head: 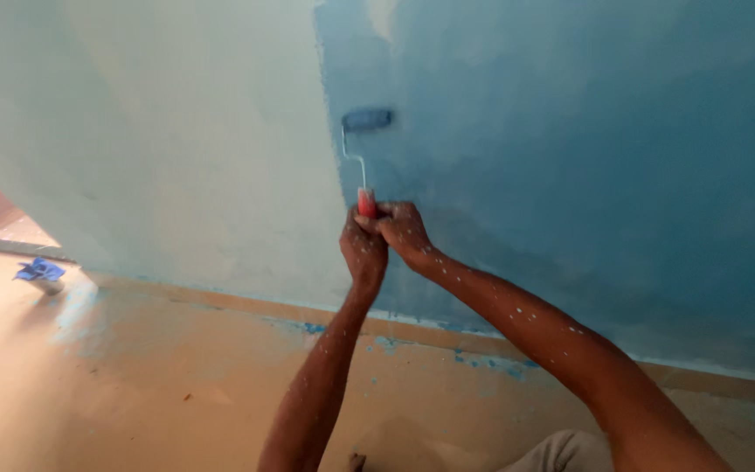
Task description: The person sits on the tiled floor and paints the lower section of an interior wall blue using a small paint roller, making vertical and horizontal strokes along the wall base. Near the end, the person dips the roller into a paint bucket on the floor to reload it with paint.
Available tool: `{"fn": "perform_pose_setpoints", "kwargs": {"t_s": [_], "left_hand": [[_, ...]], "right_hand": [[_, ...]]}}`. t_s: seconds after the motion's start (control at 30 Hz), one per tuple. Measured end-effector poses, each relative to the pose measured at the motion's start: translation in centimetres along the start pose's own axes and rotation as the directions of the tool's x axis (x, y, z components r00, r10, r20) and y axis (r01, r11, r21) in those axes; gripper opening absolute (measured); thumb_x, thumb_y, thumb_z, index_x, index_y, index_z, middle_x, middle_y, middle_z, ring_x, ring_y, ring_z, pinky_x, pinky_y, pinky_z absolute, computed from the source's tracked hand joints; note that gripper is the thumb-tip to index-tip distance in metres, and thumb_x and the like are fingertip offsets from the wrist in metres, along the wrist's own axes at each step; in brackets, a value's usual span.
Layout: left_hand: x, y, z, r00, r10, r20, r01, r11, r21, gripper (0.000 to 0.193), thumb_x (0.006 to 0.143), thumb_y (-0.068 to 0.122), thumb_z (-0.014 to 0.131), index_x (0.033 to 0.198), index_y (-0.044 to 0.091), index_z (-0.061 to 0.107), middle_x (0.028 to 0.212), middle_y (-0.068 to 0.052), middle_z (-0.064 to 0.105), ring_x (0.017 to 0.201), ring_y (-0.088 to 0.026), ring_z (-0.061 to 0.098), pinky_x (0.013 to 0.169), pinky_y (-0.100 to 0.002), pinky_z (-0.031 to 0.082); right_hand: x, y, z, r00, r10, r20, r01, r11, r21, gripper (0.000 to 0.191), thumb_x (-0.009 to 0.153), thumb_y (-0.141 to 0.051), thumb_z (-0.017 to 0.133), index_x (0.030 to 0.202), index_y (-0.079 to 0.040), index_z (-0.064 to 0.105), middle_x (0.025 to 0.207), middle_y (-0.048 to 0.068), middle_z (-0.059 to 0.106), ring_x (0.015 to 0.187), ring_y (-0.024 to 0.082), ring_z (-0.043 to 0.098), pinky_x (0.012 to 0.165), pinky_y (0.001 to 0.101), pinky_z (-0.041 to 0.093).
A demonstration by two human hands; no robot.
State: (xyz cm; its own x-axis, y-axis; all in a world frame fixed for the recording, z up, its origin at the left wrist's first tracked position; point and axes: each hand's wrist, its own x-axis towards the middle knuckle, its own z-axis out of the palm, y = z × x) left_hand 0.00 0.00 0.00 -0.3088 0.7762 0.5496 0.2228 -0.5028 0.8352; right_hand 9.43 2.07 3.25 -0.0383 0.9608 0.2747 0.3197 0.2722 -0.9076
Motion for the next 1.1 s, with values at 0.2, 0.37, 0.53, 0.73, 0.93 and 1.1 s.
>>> {"fn": "perform_pose_setpoints", "kwargs": {"t_s": [0.2, 0.37, 0.53, 0.73, 0.93, 1.1], "left_hand": [[4.0, 6.7, 3.7, 0.947, 0.266, -0.177, -0.304, 0.921, -0.244, 0.022, 0.107, 0.016, 0.048, 0.104, 0.000, 0.063, 0.088, -0.011, 0.065, 0.080, -0.022, 0.061, 0.069, -0.037, 0.049], [10.7, 13.9, 5.9, 0.984, 0.100, -0.150, -0.164, 0.839, -0.518, 0.019, 0.094, 0.016, 0.056, 0.100, -0.001, 0.061, 0.084, -0.008, 0.066, 0.071, -0.019, 0.063, 0.058, -0.036, 0.053], [6.6, 12.9, 8.2, 0.952, 0.161, -0.262, -0.250, 0.900, -0.357, 0.022, 0.103, 0.021, 0.057, 0.103, 0.000, 0.061, 0.086, -0.010, 0.066, 0.075, -0.020, 0.065, 0.066, -0.036, 0.053], [-3.2, 5.7, 7.5, 0.988, 0.134, -0.079, -0.147, 0.970, -0.193, 0.024, 0.097, 0.019, 0.056, 0.113, 0.002, 0.061, 0.089, -0.014, 0.070, 0.079, -0.026, 0.070, 0.065, -0.041, 0.054], [3.8, 7.1, 4.5, 0.964, 0.256, -0.076, -0.263, 0.959, -0.106, 0.022, 0.105, 0.021, 0.053, 0.109, 0.001, 0.060, 0.087, -0.018, 0.070, 0.077, -0.031, 0.068, 0.067, -0.042, 0.052], [13.0, 12.1, 3.0, 0.934, 0.353, -0.058, -0.355, 0.895, -0.270, 0.022, 0.103, 0.024, 0.053, 0.101, 0.003, 0.061, 0.085, -0.015, 0.070, 0.075, -0.028, 0.070, 0.066, -0.042, 0.058]], "right_hand": [[3.0, -8.6, -5.7, 0.984, -0.171, 0.053, 0.177, 0.976, -0.129, 0.029, 0.084, -0.029, 0.082, 0.093, -0.001, 0.079, 0.080, 0.008, 0.078, 0.071, 0.013, 0.071, 0.068, 0.0295, 0.056], [8.4, -17.8, -9.9, 0.960, -0.274, 0.061, 0.280, 0.954, -0.111, 0.030, 0.083, -0.028, 0.083, 0.095, -0.002, 0.079, 0.081, 0.008, 0.078, 0.071, 0.014, 0.071, 0.067, 0.0305, 0.057], [6.3, -14.4, -11.9, 0.980, -0.188, 0.071, 0.197, 0.967, -0.164, 0.031, 0.081, -0.028, 0.084, 0.097, -0.002, 0.079, 0.082, 0.007, 0.078, 0.071, 0.014, 0.071, 0.067, 0.0315, 0.057], [-3.0, -3.4, -9.7, 0.999, 0.007, 0.049, -0.001, 0.994, -0.109, 0.035, 0.081, -0.028, 0.083, 0.105, -0.003, 0.078, 0.090, 0.008, 0.079, 0.078, 0.015, 0.073, 0.075, 0.0314, 0.058], [0.7, -7.8, -7.0, 0.988, -0.152, -0.014, 0.152, 0.988, 0.022, 0.032, 0.090, -0.029, 0.078, 0.101, 0.000, 0.078, 0.090, 0.009, 0.078, 0.082, 0.015, 0.072, 0.077, 0.0317, 0.056], [7.3, -15.5, -7.6, 0.969, -0.241, -0.049, 0.246, 0.942, 0.230, 0.028, 0.085, -0.024, 0.079, 0.099, 0.000, 0.078, 0.085, 0.005, 0.077, 0.075, 0.014, 0.072, 0.067, 0.0304, 0.060]]}}
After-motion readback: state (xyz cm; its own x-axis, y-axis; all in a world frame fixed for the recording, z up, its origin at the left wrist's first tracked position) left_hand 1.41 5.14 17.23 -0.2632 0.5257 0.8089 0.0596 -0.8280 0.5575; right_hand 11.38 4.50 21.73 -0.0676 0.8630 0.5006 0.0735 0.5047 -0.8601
